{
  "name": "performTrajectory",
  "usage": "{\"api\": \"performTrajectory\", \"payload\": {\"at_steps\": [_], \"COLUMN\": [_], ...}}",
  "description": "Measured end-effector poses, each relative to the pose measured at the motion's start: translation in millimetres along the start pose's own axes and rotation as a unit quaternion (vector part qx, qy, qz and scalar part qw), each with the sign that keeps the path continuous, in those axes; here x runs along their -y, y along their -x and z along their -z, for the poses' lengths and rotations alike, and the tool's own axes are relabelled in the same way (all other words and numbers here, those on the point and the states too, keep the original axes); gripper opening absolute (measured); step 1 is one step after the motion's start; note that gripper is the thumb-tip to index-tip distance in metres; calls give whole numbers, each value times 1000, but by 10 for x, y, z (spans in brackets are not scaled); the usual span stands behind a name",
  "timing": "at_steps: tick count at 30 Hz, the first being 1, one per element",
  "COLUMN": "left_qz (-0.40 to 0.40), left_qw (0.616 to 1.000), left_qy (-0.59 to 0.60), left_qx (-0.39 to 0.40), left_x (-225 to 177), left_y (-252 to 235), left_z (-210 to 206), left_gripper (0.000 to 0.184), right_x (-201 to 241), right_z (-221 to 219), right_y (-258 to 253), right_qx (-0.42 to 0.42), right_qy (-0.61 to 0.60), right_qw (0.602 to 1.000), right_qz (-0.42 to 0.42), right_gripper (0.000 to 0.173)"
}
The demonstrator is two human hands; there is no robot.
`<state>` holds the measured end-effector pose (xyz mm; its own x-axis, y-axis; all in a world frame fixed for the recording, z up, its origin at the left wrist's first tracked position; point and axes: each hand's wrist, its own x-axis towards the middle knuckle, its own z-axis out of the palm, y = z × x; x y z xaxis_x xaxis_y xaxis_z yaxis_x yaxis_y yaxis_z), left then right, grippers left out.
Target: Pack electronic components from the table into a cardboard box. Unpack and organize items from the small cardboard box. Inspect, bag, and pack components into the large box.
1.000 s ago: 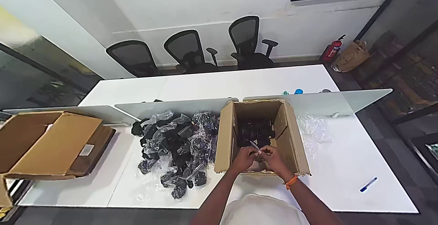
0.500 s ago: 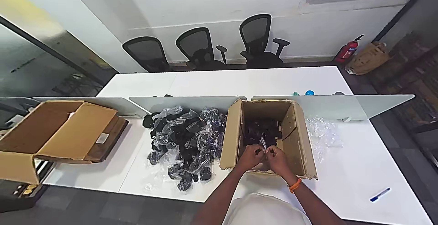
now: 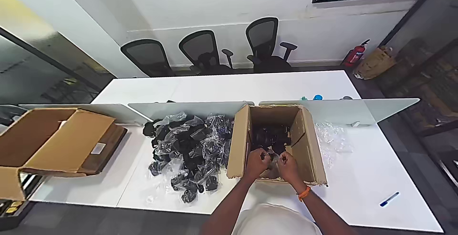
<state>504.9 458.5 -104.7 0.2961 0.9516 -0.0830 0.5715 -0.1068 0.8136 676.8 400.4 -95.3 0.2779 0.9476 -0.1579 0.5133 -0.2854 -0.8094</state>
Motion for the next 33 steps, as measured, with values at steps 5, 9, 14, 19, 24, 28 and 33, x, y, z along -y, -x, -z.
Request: {"api": "performTrajectory", "payload": {"at_steps": [5, 9, 14, 19, 24, 28, 33], "left_qz": [65, 48, 45, 36, 112, 56, 46], "left_qw": [991, 987, 985, 988, 955, 954, 925], "left_qy": [19, 16, -12, 151, 209, 247, 373], "left_qx": [-119, -155, -164, -7, 178, 159, 64], "left_x": [-55, -31, -29, 53, 76, 116, 66], "left_y": [17, 4, 6, -33, -62, -81, -33], "left_z": [18, -25, -48, -53, -90, -49, 35], "left_gripper": [24, 23, 26, 48, 58, 28, 30], "right_x": [-3, -30, -75, -102, -152, -175, -127], "right_z": [11, 9, -15, -24, 3, -8, 79], "right_y": [7, 17, 101, 122, 134, 155, 162], "right_qx": [-76, -115, -135, -94, -46, -20, -89], "right_qy": [-32, -67, -112, -125, -164, -160, -245], "right_qw": [997, 991, 977, 972, 960, 945, 943], "right_qz": [0, 32, 120, 178, 224, 285, 209], "right_gripper": [11, 10, 8, 7, 6, 6, 19]}}
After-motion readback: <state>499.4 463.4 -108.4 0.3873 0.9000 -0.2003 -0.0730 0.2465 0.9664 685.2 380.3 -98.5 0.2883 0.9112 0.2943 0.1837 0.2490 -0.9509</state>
